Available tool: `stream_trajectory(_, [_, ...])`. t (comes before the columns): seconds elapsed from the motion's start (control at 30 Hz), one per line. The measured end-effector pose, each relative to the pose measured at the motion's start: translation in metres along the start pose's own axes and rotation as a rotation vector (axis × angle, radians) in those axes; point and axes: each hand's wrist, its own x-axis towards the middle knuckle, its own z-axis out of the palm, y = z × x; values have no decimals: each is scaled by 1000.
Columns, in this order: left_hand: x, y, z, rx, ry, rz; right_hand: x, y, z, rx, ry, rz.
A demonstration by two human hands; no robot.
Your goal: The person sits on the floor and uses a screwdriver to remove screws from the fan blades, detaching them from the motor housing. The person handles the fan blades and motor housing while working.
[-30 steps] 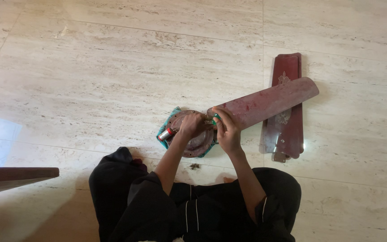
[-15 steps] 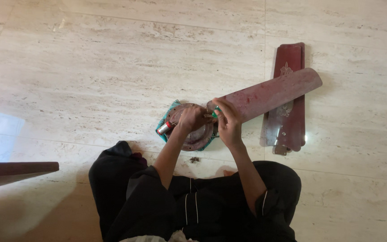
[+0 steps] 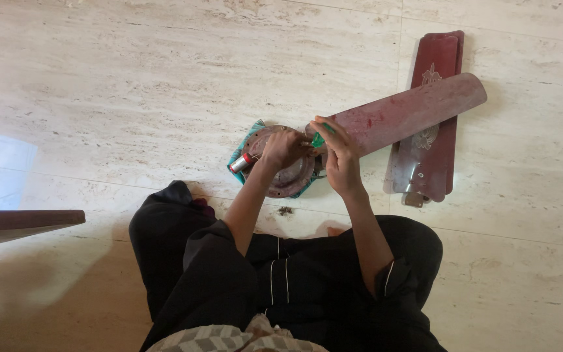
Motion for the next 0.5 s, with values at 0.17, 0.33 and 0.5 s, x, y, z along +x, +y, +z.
stream_trajectory(0.17, [-6,0,-3,-123,71,41,0,-1,2,-2,46,36])
stream_trajectory(0.33, [-6,4,-7,-90,52,70,-1,5,8,-35,206,-46])
stream_trajectory(0.5, [-3,7,-8,-108,33,74,-1,2,-5,13,111,21])
